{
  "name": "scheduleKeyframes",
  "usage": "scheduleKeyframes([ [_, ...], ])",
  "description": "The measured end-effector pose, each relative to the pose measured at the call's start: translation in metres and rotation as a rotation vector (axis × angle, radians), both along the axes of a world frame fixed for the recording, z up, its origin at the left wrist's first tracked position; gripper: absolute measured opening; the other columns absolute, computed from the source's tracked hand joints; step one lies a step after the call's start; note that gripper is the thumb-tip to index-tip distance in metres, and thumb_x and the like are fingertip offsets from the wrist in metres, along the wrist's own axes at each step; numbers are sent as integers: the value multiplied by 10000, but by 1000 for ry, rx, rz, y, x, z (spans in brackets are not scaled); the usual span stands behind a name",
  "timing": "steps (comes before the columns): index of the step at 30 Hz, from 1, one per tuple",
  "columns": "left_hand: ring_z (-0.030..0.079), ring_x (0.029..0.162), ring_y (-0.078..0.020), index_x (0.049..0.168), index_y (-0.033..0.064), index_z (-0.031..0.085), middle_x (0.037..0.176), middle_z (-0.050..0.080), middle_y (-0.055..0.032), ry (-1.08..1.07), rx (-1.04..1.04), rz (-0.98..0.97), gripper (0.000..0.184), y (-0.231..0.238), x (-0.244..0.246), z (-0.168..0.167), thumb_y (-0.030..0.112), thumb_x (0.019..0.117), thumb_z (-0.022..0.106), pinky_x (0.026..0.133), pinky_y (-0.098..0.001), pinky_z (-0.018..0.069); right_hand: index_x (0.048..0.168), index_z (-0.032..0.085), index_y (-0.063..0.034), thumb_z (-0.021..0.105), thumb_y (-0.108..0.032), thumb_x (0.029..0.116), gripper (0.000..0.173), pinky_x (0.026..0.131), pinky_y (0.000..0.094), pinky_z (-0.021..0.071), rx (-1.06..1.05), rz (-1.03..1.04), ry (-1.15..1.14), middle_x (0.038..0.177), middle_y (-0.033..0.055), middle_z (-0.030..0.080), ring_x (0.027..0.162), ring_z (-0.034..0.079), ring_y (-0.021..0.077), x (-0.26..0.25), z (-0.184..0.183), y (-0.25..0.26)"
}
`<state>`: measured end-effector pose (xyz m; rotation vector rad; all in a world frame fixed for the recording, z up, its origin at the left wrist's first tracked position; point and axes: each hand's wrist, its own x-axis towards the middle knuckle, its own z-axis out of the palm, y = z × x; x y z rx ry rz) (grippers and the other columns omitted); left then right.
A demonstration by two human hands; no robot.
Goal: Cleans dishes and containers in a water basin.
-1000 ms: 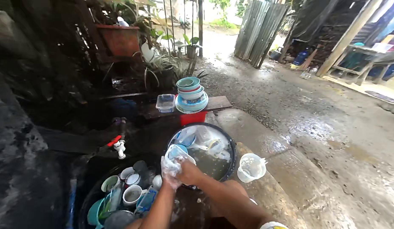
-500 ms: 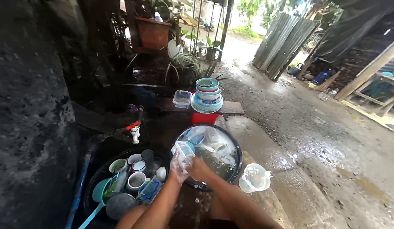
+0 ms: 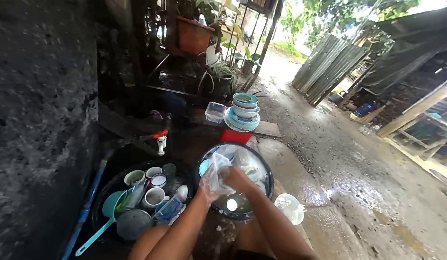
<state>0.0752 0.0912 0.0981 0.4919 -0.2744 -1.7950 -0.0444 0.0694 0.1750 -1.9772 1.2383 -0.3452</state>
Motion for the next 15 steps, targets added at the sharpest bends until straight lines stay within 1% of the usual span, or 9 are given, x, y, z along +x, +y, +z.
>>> scheduleKeyframes([
  [1, 697, 950, -228, 1240, 129, 596, 1045, 706, -91, 37, -62, -43, 514, 3, -1, 4, 450, 1097, 220, 793, -447, 600, 1179, 675, 58, 627, 24, 915, 270, 915, 414, 543, -61, -93, -93, 1069, 192, 701, 980, 667, 230, 1, -4, -3],
  [2, 694, 1000, -219, 1277, 128, 591, 1089, 708, -90, 41, -105, -56, 497, 6, -3, 7, 419, 1110, 224, 839, -442, 598, 1197, 679, 50, 622, 4, 938, 269, 931, 409, 542, -124, -206, -123, 1097, 192, 704, 1007, 670, 233, 4, -8, -7],
  [5, 666, 1071, -190, 1342, 124, 549, 1163, 679, -80, 5, -119, 6, 448, 5, -1, 9, 373, 1121, 249, 899, -418, 578, 1243, 712, -19, 610, -139, 985, 302, 1101, 532, 447, -218, -323, 204, 1332, 214, 647, 1290, 582, 364, 17, -12, -14],
  [6, 665, 1049, -189, 1331, 115, 545, 1143, 675, -82, -18, -85, 58, 434, 3, 1, 7, 363, 1122, 257, 885, -416, 577, 1251, 704, -22, 585, -175, 1003, 314, 1107, 560, 433, -168, -293, 308, 1361, 225, 625, 1317, 560, 385, 19, -10, -10],
  [7, 674, 1006, -190, 1301, 108, 555, 1100, 682, -82, -38, -52, 107, 421, 1, 4, 5, 356, 1119, 268, 854, -411, 583, 1221, 705, -20, 571, -193, 1010, 304, 1076, 573, 453, -103, -239, 349, 1313, 223, 647, 1274, 589, 382, 20, -8, -6],
  [9, 681, 924, -174, 1253, 113, 559, 1022, 684, -64, -58, -25, 154, 404, -4, 10, -1, 354, 1114, 266, 792, -384, 590, 1127, 725, 8, 609, -136, 976, 239, 975, 543, 507, -19, -115, 227, 1122, 212, 710, 1085, 668, 334, 17, -5, -1],
  [11, 692, 877, -183, 1193, 120, 587, 973, 697, -67, -20, -29, 95, 442, -2, 7, -1, 387, 1106, 246, 750, -390, 596, 1163, 696, 45, 616, -43, 962, 234, 929, 451, 532, 18, -147, 8, 1077, 199, 708, 986, 675, 257, 17, -2, 1],
  [13, 691, 938, -185, 1256, 104, 593, 1039, 701, -80, -40, -92, 20, 461, 2, 3, 5, 374, 1121, 245, 802, -388, 598, 1213, 690, 27, 606, -38, 969, 266, 963, 449, 538, -79, -329, -65, 1121, 203, 714, 1041, 686, 272, 22, -11, -7],
  [15, 673, 979, -177, 1288, 97, 562, 1077, 680, -80, -91, -79, 12, 412, 2, 2, 6, 328, 1126, 261, 841, -381, 583, 1267, 692, 0, 579, -112, 1011, 302, 1083, 496, 474, -179, -372, 124, 1251, 220, 689, 1219, 636, 338, 24, -19, -17],
])
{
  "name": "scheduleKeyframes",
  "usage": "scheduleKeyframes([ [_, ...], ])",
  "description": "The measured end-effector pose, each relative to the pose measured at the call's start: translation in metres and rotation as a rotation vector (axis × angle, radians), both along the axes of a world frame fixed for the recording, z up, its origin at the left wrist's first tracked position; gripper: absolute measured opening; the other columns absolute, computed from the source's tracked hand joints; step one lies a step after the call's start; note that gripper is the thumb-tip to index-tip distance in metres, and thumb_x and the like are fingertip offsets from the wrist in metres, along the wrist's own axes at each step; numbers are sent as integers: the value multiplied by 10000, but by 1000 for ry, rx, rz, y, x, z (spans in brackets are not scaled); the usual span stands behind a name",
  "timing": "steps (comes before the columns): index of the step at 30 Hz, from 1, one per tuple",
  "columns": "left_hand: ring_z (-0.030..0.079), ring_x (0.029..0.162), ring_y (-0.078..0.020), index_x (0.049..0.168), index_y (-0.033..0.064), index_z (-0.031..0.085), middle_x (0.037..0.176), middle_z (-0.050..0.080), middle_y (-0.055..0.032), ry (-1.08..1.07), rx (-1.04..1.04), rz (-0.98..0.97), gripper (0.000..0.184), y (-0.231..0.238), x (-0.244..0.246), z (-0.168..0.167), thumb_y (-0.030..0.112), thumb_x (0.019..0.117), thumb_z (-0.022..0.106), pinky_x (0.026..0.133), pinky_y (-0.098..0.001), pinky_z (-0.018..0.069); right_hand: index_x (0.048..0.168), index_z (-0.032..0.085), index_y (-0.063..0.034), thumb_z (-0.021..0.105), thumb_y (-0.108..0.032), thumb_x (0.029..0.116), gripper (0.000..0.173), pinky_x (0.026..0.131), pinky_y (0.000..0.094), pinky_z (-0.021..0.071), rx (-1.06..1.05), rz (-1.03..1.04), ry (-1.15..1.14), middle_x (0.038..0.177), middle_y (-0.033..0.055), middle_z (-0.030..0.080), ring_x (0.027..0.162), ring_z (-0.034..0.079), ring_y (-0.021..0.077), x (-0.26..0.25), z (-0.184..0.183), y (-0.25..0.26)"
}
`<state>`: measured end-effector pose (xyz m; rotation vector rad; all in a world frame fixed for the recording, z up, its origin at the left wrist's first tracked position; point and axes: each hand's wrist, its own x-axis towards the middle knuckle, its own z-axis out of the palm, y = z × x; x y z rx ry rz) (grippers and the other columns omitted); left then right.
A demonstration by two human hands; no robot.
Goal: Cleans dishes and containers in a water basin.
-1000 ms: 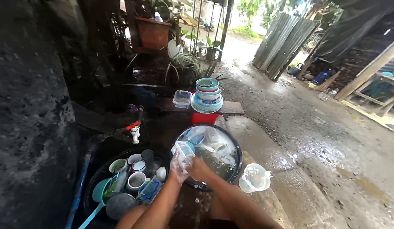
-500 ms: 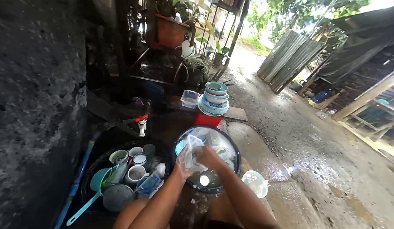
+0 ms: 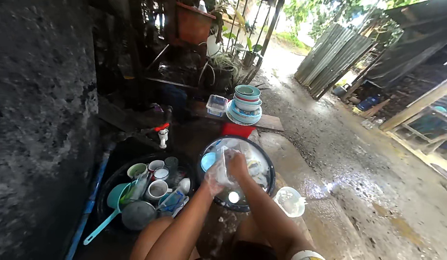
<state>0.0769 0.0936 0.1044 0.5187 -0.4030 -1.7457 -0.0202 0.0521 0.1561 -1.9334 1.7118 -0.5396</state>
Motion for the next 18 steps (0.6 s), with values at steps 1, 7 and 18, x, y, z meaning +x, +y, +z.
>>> scheduleKeyframes([
  [1, 670, 978, -182, 1280, 94, 556, 1069, 677, -82, 13, 22, 27, 403, -2, 1, -3, 322, 1122, 264, 843, -389, 579, 1293, 679, -6, 546, -140, 1026, 327, 1120, 529, 431, 50, 43, 145, 1308, 236, 658, 1289, 588, 373, 1, 2, 1],
  [7, 679, 938, -193, 1235, 92, 572, 1022, 685, -85, 22, 68, 100, 421, -4, 3, -6, 352, 1114, 263, 810, -405, 585, 1089, 706, 64, 635, -54, 950, 195, 959, 484, 507, 127, 246, 7, 1066, 233, 699, 1033, 660, 316, 3, 23, 12],
  [18, 667, 883, -183, 1238, 95, 569, 987, 672, -82, -43, 120, 69, 399, -2, 0, 6, 331, 1128, 267, 760, -372, 582, 1082, 716, 53, 645, -26, 953, 166, 934, 453, 533, 96, 151, -176, 1055, 203, 711, 994, 671, 259, -4, 12, -1],
])
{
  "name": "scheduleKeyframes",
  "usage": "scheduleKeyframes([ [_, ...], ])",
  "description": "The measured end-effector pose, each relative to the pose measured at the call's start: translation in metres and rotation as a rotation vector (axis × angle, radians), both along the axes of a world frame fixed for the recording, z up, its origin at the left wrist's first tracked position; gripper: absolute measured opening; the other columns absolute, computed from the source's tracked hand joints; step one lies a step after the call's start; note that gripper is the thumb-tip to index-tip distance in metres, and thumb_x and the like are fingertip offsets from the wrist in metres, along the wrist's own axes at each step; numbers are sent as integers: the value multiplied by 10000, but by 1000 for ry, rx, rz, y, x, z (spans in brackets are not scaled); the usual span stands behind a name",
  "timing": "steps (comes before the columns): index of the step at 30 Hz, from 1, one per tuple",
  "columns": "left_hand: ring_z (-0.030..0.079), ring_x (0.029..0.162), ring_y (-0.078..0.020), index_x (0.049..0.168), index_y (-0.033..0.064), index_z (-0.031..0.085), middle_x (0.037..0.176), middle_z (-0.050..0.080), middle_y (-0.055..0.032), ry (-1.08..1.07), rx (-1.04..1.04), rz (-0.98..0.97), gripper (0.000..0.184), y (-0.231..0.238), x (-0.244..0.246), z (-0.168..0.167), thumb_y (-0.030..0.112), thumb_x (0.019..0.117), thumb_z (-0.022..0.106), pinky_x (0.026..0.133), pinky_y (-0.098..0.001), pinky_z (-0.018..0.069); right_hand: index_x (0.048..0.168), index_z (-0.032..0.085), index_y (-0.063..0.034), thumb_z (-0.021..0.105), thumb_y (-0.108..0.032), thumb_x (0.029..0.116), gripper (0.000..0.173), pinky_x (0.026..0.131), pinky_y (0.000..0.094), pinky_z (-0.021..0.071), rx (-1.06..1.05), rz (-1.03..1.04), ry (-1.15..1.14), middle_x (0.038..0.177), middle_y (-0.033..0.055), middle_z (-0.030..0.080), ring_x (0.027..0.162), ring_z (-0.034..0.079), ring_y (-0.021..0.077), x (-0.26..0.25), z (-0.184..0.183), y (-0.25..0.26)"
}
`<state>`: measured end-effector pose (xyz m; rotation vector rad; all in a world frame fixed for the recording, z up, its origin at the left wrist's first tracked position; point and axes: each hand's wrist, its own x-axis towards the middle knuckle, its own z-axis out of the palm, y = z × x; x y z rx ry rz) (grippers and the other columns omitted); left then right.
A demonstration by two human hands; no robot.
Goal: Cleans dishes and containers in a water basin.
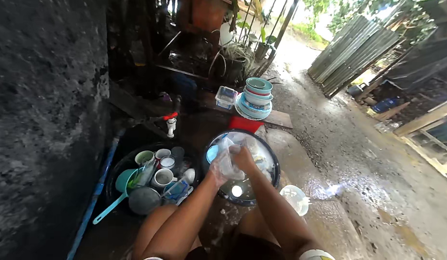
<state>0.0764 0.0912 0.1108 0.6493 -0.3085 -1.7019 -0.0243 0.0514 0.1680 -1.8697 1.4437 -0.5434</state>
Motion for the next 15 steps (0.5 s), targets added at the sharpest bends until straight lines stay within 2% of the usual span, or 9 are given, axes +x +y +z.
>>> scheduleKeyframes([
  [3, 649, 969, -175, 1347, 94, 511, 1097, 651, -93, -73, 13, 7, 397, -2, 1, 4, 323, 1131, 270, 824, -373, 567, 1296, 650, 59, 551, -62, 1017, 319, 1136, 522, 419, -102, 43, 215, 1355, 271, 616, 1312, 566, 384, 3, -10, -6],
  [4, 645, 960, -169, 1362, 90, 496, 1095, 647, -91, -84, 11, 32, 398, -3, 3, 2, 319, 1132, 265, 820, -362, 563, 1353, 608, 61, 513, -70, 1032, 359, 1147, 547, 394, -56, 101, 324, 1397, 292, 579, 1345, 532, 415, 5, -7, -2],
  [5, 643, 930, -156, 1358, 93, 488, 1069, 644, -81, -84, 17, 57, 379, -4, 5, 0, 303, 1131, 268, 798, -345, 562, 1354, 601, 63, 516, -85, 1038, 359, 1130, 547, 407, 0, 146, 365, 1370, 294, 594, 1320, 553, 413, 5, -3, 4],
  [7, 640, 848, -131, 1336, 103, 482, 994, 636, -55, -103, 27, 94, 328, -7, 7, -2, 273, 1127, 294, 730, -311, 562, 1253, 656, 43, 581, -105, 1013, 291, 1043, 461, 486, 110, 157, 215, 1218, 220, 683, 1160, 647, 289, 3, 0, 9],
  [9, 645, 885, -135, 1383, 88, 464, 1044, 642, -67, -159, -11, 65, 327, -6, 5, -5, 230, 1120, 330, 766, -320, 566, 1238, 621, 94, 485, -9, 1037, 264, 909, 332, 524, 217, -25, -216, 1094, 177, 674, 968, 639, 169, -2, -3, 14],
  [10, 648, 916, -137, 1397, 78, 461, 1080, 646, -76, -214, -26, 40, 329, -5, 1, -3, 212, 1115, 358, 793, -323, 567, 1223, 591, 87, 387, -39, 1078, 280, 808, 308, 540, 244, -196, -500, 989, 135, 644, 857, 623, 138, 1, -7, 15],
  [12, 627, 1064, -162, 1519, 74, 372, 1272, 608, -129, -331, -35, -6, 436, -4, -6, -3, 181, 1100, 425, 902, -348, 546, 1148, 588, 3, 343, -230, 1118, 339, 693, 326, 553, 281, -423, -880, 868, 84, 633, 756, 626, 137, 10, -10, 7],
  [14, 610, 1091, -170, 1537, 81, 345, 1312, 583, -139, -342, 4, 38, 443, -5, -6, -6, 196, 1111, 394, 915, -356, 534, 1262, 577, -11, 325, -334, 1129, 431, 794, 327, 571, 320, -274, -765, 987, 104, 673, 871, 660, 138, 10, -15, 9],
  [15, 611, 1055, -167, 1499, 72, 388, 1262, 598, -130, -310, 32, 80, 407, -5, -3, -8, 215, 1119, 366, 892, -352, 536, 1339, 541, 30, 369, -249, 1125, 392, 871, 333, 557, 320, -141, -577, 1091, 142, 665, 954, 650, 151, 8, -16, 15],
])
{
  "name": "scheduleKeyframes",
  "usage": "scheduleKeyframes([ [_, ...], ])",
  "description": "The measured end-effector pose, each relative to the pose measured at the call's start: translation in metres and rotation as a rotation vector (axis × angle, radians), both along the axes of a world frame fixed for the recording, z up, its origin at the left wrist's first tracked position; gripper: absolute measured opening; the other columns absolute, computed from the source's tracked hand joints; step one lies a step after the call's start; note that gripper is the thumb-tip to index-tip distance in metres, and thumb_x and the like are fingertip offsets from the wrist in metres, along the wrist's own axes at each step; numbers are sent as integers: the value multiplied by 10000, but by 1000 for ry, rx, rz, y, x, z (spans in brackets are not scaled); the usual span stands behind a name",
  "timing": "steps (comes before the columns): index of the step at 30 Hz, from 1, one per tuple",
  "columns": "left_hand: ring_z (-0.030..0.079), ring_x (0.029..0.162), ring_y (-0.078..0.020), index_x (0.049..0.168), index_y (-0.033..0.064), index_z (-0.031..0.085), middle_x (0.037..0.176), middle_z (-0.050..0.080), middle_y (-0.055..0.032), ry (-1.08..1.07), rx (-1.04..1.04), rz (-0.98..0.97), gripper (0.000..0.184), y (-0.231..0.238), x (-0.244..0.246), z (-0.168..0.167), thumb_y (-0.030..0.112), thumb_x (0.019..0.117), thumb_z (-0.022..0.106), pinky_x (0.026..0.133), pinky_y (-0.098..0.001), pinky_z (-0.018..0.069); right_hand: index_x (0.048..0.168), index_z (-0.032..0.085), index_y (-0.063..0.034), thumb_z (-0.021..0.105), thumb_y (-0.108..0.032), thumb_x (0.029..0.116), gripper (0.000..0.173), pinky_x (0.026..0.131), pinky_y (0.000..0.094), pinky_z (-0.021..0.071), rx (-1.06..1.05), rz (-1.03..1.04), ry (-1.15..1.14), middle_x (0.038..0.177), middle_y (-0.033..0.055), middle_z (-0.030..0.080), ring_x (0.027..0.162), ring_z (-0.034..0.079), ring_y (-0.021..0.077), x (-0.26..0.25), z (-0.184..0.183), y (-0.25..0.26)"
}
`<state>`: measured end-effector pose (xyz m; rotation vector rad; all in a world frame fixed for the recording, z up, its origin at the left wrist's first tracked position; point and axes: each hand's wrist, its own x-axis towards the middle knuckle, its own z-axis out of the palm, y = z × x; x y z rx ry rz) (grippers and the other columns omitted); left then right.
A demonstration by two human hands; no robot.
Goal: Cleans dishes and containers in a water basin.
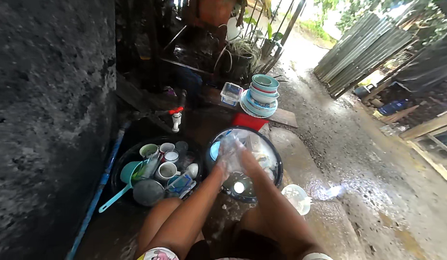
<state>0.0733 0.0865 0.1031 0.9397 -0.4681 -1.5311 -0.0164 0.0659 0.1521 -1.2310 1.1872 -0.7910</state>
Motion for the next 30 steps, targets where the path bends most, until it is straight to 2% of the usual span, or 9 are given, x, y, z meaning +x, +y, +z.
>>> scheduleKeyframes([
  [3, 619, 906, -173, 1359, 97, 503, 1073, 624, -97, 124, 117, 68, 390, -2, 13, 2, 366, 1112, 365, 781, -359, 540, 1288, 591, 71, 693, -134, 970, 392, 939, 362, 536, -106, 250, 441, 1143, 184, 679, 1019, 660, 180, 0, 1, 16],
  [7, 609, 797, -146, 1285, 118, 522, 941, 614, -56, 155, 128, 14, 344, -5, 10, 0, 369, 1110, 363, 696, -329, 531, 1151, 641, 96, 710, -88, 936, 291, 883, 395, 547, -133, 33, 459, 1026, 195, 689, 931, 668, 211, 2, -10, 19],
  [13, 642, 757, -109, 1195, 157, 586, 881, 653, -13, 262, 36, -42, 371, -13, 22, -15, 403, 1107, 322, 652, -289, 555, 1445, 504, 76, 715, -168, 933, 604, 1174, 495, 388, -319, 356, 704, 1472, 289, 512, 1384, 501, 374, -4, -15, 32],
  [16, 637, 770, -117, 1171, 151, 575, 880, 643, -19, 274, 15, -65, 402, -10, 18, -10, 401, 1116, 265, 661, -297, 555, 1342, 605, 94, 692, -140, 945, 469, 1114, 498, 443, -389, 353, 705, 1316, 296, 633, 1258, 611, 375, -12, -2, 41],
  [18, 639, 762, -138, 1123, 147, 582, 856, 642, -32, 292, 38, -91, 479, -9, 13, -11, 460, 1110, 219, 657, -322, 557, 1217, 657, 104, 698, -109, 934, 357, 989, 401, 530, -374, 235, 532, 1118, 231, 706, 1058, 682, 248, -15, 5, 41],
  [21, 654, 857, -206, 1175, 155, 587, 939, 667, -69, 263, 85, -138, 647, -16, 16, -25, 603, 1063, 134, 722, -416, 565, 1097, 651, 74, 564, -107, 1041, 209, 769, 267, 556, -205, -26, 216, 884, 88, 669, 783, 634, 77, -23, 16, 31],
  [23, 659, 897, -215, 1223, 149, 584, 988, 666, -76, 249, 115, -146, 599, -22, 22, -33, 610, 1060, 238, 755, -421, 567, 1069, 641, 26, 452, -241, 1103, 329, 679, 276, 558, -104, -200, 60, 800, 49, 644, 700, 623, 82, -36, 12, 14],
  [26, 671, 763, -160, 1102, 141, 598, 851, 661, -40, 289, 122, -142, 436, -21, 24, -20, 514, 1075, 374, 672, -344, 584, 1077, 652, 4, 496, -420, 1076, 452, 662, 353, 585, -24, -429, -41, 804, 92, 671, 697, 656, 153, -60, -11, -20],
  [30, 630, 690, -89, 1111, 115, 593, 817, 636, -9, 159, 15, -124, 300, -11, 17, 3, 295, 1116, 354, 633, -249, 558, 1199, 649, 48, 639, -200, 1018, 306, 866, 449, 549, -234, -572, 207, 1038, 195, 693, 929, 669, 250, -70, -37, -34],
])
